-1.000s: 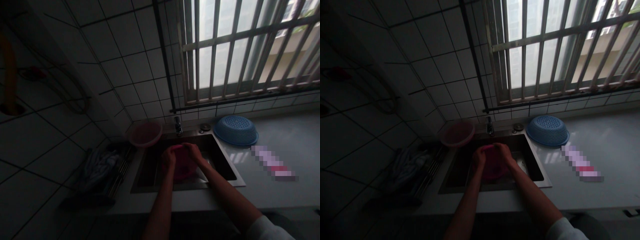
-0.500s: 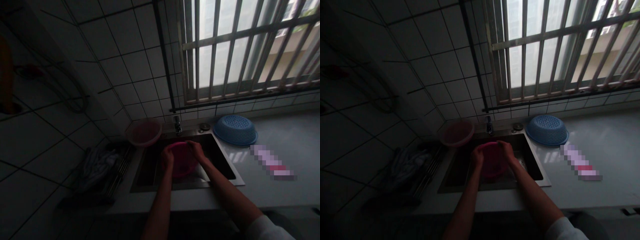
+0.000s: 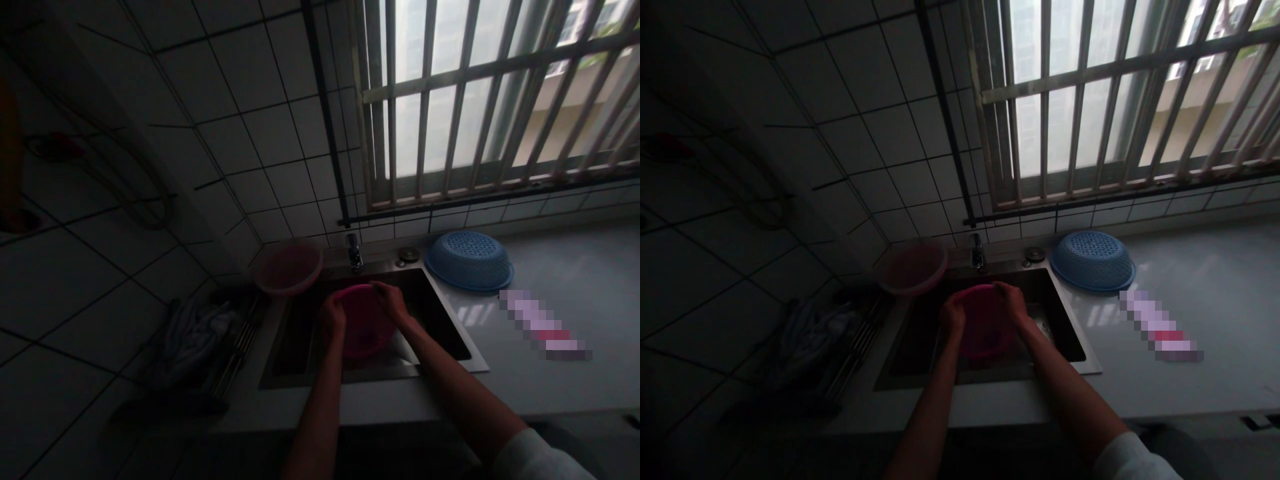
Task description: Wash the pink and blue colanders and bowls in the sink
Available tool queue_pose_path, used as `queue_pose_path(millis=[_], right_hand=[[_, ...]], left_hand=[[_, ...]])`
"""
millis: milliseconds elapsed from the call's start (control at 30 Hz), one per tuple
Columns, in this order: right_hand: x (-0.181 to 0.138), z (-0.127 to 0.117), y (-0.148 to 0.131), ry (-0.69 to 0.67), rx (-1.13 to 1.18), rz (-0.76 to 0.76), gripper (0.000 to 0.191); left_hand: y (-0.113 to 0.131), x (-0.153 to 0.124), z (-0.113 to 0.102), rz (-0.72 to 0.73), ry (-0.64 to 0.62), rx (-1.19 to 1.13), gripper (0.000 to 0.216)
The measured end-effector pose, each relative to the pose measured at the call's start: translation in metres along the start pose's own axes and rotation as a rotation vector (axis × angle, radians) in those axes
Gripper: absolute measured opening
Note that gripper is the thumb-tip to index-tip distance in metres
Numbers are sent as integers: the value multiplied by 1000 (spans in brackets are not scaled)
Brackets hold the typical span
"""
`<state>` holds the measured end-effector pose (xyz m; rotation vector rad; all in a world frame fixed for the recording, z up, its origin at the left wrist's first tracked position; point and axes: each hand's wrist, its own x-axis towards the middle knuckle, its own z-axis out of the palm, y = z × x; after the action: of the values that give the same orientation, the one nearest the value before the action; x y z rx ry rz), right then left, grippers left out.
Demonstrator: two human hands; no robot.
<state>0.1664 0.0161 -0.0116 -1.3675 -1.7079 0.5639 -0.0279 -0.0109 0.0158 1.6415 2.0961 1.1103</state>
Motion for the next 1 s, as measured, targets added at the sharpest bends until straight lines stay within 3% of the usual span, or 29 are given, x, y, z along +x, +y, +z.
queue_pose_path(millis=[167,400,567,800,1000], right_hand=[[-5,17,-16,-137,-8,-200,42],[0,1,1,-3,6,15,40],[-4,16,-13,-126,-12,-168,42],[-2,8,4,-10,58,-32,37],[-6,16,-19,-132,10,-196,41]], left_hand=[[6,-6,5,139,-151,85,35],[1,-1,0,25,7,37,39],[5,-5,3,178,-152,41,38],[3,-2,2,85,-55,35,41],[8,-7,2,145,-141,45,35]])
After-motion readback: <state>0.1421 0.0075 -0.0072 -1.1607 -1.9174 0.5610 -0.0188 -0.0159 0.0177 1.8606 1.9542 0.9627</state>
